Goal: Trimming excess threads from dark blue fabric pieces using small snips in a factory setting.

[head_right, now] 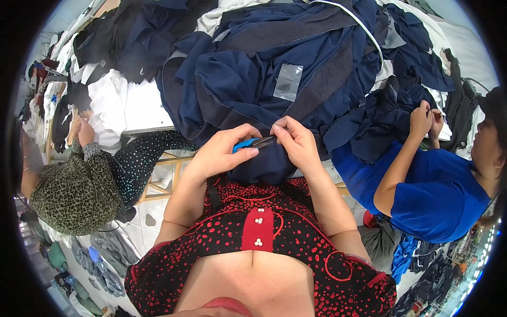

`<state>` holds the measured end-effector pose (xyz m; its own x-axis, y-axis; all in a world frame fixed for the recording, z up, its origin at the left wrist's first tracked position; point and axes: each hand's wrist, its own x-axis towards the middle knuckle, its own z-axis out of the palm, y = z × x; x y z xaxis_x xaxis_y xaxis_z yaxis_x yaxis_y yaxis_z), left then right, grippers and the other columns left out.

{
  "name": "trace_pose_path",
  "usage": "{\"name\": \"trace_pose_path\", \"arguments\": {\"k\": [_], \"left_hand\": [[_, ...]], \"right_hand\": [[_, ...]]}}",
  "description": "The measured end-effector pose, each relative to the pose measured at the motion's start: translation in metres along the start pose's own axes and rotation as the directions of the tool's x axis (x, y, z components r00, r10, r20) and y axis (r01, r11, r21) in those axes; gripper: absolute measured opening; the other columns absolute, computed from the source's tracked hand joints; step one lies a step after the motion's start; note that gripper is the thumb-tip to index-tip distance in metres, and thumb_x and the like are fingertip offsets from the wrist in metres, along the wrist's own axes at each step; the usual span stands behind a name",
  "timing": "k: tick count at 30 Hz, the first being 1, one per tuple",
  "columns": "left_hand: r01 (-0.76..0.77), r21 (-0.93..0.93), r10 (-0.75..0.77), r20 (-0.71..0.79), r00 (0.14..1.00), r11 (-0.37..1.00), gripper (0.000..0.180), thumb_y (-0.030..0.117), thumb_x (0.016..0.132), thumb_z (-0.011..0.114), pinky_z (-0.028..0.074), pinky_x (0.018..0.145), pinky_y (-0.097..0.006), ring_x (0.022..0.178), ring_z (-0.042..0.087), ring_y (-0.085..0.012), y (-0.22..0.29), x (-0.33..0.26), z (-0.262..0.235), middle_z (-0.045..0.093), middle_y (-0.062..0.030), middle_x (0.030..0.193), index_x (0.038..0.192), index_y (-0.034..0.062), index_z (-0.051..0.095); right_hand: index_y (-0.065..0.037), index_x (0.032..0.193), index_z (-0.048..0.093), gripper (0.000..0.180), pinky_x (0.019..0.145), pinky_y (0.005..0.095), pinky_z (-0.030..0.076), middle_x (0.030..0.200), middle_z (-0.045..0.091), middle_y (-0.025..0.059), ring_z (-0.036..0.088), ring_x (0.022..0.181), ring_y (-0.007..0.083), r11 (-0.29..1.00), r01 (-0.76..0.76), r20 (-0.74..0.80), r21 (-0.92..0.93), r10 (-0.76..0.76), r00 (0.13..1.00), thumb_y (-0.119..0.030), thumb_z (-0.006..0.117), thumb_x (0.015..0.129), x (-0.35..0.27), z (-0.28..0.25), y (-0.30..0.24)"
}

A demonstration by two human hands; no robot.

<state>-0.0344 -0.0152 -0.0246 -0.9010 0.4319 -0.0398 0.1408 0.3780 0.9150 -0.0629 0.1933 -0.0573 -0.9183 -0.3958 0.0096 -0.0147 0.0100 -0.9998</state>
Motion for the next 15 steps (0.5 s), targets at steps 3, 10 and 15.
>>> {"name": "trace_pose_path", "arguments": {"k": [3,10,15], "left_hand": [[0.021,0.0,-0.021,0.025,0.999,1.0,0.028,0.022,0.082,0.063,0.046,0.068,-0.03,0.07,0.058,-0.0203,0.0017,0.0016,-0.0002,0.06,-0.0104,0.076,0.102,0.0026,0.058],[0.011,-0.114,-0.002,0.072,0.997,0.993,0.027,0.019,0.084,0.062,0.047,0.071,-0.028,0.076,0.06,-0.0155,-0.0028,0.004,0.0013,0.065,-0.0097,0.086,0.104,0.0014,0.059],[-0.005,-0.205,0.019,0.066,0.998,0.979,0.022,0.014,0.086,0.061,0.046,0.07,-0.025,0.079,0.057,-0.009,-0.0053,0.004,0.0045,0.064,-0.0041,0.086,0.103,-0.0002,0.059]], "right_hand": [[-0.003,0.086,0.055,0.016,0.063,0.0177,0.034,0.077,0.051,-0.0035,0.04,0.066,0.0034,1.0,-0.015,0.008,-0.005,0.015,1.0,-0.016,0.052,0.094,-0.0004,-0.0001,-0.0005],[-0.003,0.085,0.055,0.016,0.063,0.018,0.034,0.078,0.051,-0.0031,0.04,0.066,0.004,0.999,-0.021,0.045,0.038,0.019,0.999,-0.016,0.053,0.093,-0.0012,-0.0014,-0.0013],[-0.004,0.085,0.054,0.016,0.062,0.0176,0.034,0.079,0.053,-0.002,0.041,0.064,0.004,0.987,-0.071,0.079,0.143,0.06,0.995,-0.017,0.053,0.093,-0.0021,-0.0024,-0.0023]]}}
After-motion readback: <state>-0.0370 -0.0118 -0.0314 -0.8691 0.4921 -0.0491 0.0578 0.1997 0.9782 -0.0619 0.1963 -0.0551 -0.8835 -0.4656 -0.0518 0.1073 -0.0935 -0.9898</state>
